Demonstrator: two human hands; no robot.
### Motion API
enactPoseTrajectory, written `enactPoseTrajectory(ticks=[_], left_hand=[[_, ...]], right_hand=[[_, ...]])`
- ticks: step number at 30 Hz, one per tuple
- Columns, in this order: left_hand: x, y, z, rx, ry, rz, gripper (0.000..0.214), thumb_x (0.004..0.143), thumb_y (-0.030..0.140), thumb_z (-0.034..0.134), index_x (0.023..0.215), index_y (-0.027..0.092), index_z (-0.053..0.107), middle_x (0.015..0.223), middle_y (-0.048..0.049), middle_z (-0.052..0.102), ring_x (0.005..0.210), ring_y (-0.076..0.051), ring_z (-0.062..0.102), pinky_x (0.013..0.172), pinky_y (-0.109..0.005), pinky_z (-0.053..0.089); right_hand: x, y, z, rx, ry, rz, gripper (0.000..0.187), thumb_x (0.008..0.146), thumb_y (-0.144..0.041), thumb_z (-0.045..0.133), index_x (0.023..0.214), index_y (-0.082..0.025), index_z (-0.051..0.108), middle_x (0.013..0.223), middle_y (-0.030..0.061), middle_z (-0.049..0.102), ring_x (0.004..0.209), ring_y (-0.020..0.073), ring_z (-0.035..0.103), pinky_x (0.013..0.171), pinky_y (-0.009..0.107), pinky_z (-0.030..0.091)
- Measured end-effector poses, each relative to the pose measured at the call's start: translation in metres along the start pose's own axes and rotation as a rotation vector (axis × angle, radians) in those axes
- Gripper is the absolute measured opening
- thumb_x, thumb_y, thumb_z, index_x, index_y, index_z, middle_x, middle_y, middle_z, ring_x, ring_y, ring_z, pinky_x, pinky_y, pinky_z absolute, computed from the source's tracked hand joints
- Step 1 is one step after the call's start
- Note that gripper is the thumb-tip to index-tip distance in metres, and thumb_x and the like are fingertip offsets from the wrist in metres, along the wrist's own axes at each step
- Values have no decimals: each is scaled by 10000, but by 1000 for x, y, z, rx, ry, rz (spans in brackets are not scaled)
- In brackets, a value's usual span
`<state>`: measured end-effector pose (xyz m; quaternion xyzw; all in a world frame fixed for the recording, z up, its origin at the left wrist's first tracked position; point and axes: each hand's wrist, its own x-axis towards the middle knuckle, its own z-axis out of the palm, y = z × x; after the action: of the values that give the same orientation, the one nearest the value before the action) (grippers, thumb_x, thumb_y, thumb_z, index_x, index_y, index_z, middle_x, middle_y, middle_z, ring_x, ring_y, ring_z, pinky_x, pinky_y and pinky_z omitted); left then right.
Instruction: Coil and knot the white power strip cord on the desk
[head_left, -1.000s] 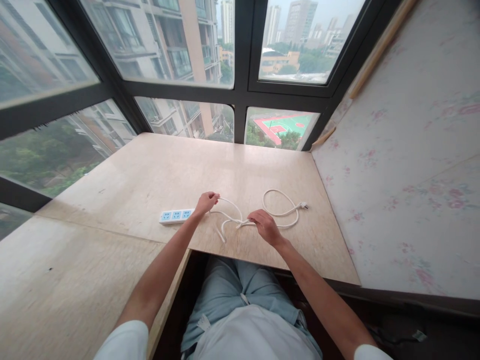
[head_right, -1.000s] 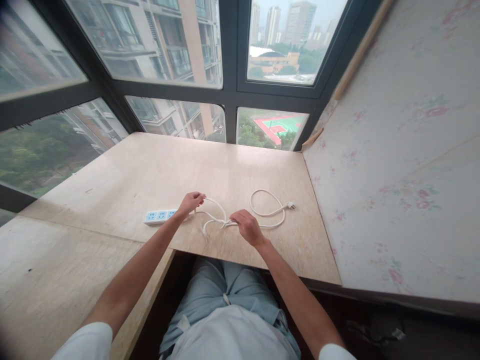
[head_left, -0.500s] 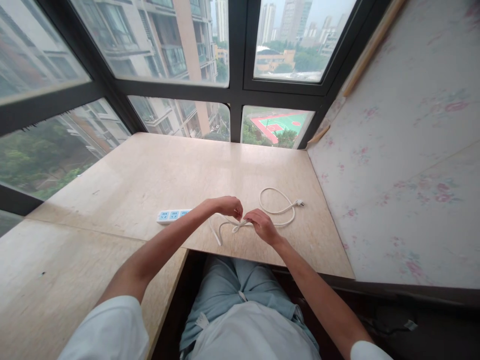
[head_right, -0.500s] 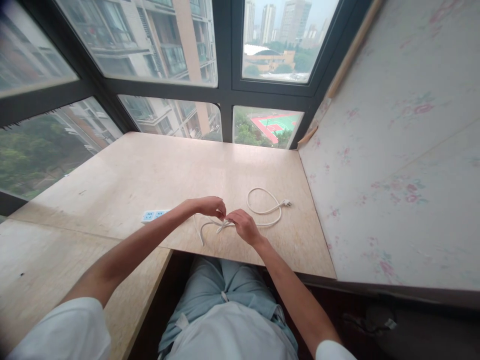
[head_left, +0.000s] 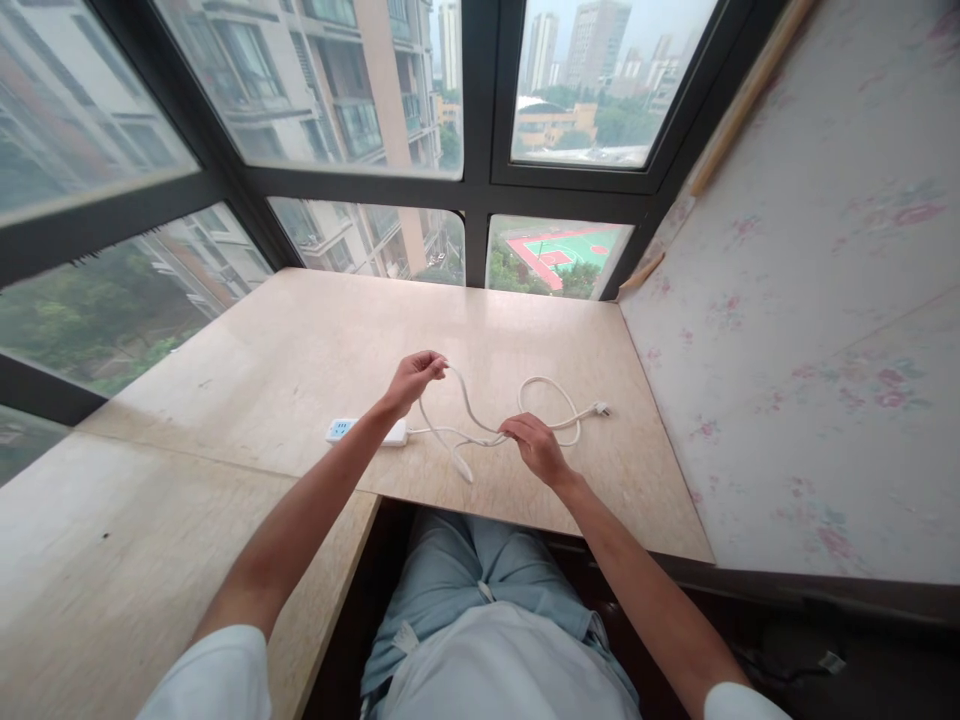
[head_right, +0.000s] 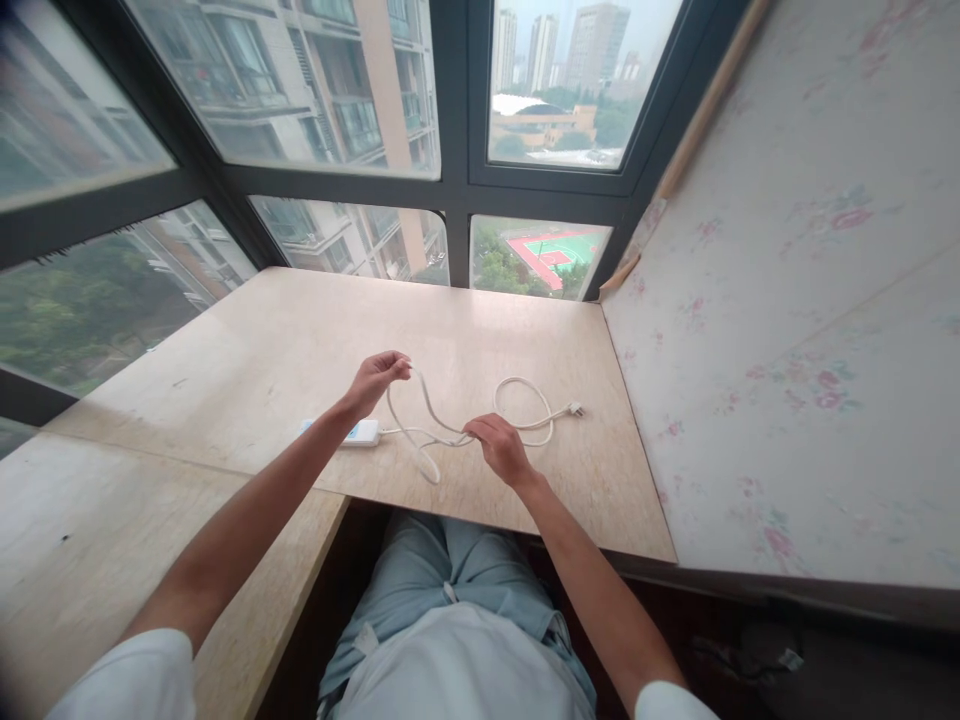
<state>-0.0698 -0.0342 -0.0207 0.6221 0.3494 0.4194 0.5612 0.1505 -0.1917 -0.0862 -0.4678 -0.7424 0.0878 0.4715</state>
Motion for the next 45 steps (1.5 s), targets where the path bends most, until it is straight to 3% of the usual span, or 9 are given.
enactPoseTrajectory(ticks=[6,12,17,19,24,27,31,37,45], left_hand=[[7,-17,-38,-294,493,-221,320,680,459,721,729,174,585,650,15,547,624,-112,552,625,-254,421],[-6,-44,-63,-40,714,-427,152,685,296,647,718,161,584,642,-10,576,644,-150,585,633,-297,442],[-20,-36,-60,193,808,-221,186,729,165,565,905,170,623,972,-74,650,951,-191,597,815,-331,460],[-24,-19,-45,453,652,97,250,802,201,528,1027,176,635,1118,-95,635,1059,-205,571,890,-346,448],[-29,10,23,920,-415,481,305,881,386,549,1106,225,679,1126,-85,680,1091,-224,584,961,-369,396],[-26,4,57,1116,-813,331,285,824,382,633,1064,248,712,1009,-73,724,963,-215,638,848,-310,422],[-19,-10,65,1198,-928,108,145,817,298,612,823,261,752,805,-25,729,709,-155,630,653,-249,398],[-14,1,20,904,-454,221,202,844,313,582,760,213,736,825,-49,689,758,-162,612,706,-264,418],[-17,-4,-55,172,481,-93,196,756,335,663,685,153,687,683,-44,642,625,-144,584,622,-269,460]], right_hand=[[-5,10,-4,14,16,65,163,928,-169,498,903,-206,655,848,57,672,823,183,616,753,316,489],[-18,16,7,98,62,225,144,924,-248,515,861,-206,638,814,44,665,775,175,623,720,292,492],[-21,18,14,140,92,301,150,919,-268,516,871,-205,643,805,41,665,767,178,627,719,296,494],[-20,18,15,153,87,297,149,918,-261,513,872,-207,644,813,41,666,774,177,626,724,296,495],[-15,13,13,149,89,271,158,916,-246,500,864,-211,646,817,43,666,787,180,625,736,305,497],[-14,10,9,145,76,236,155,916,-241,503,867,-213,648,826,45,669,796,181,626,740,308,496],[-18,9,2,141,62,217,148,917,-252,514,872,-215,650,831,45,671,800,179,631,738,305,500],[-27,19,-2,129,57,212,150,921,-266,517,889,-217,655,843,45,677,809,181,636,751,314,508],[-19,20,-6,115,41,200,162,920,-269,519,866,-220,664,831,50,677,797,186,628,743,323,500]])
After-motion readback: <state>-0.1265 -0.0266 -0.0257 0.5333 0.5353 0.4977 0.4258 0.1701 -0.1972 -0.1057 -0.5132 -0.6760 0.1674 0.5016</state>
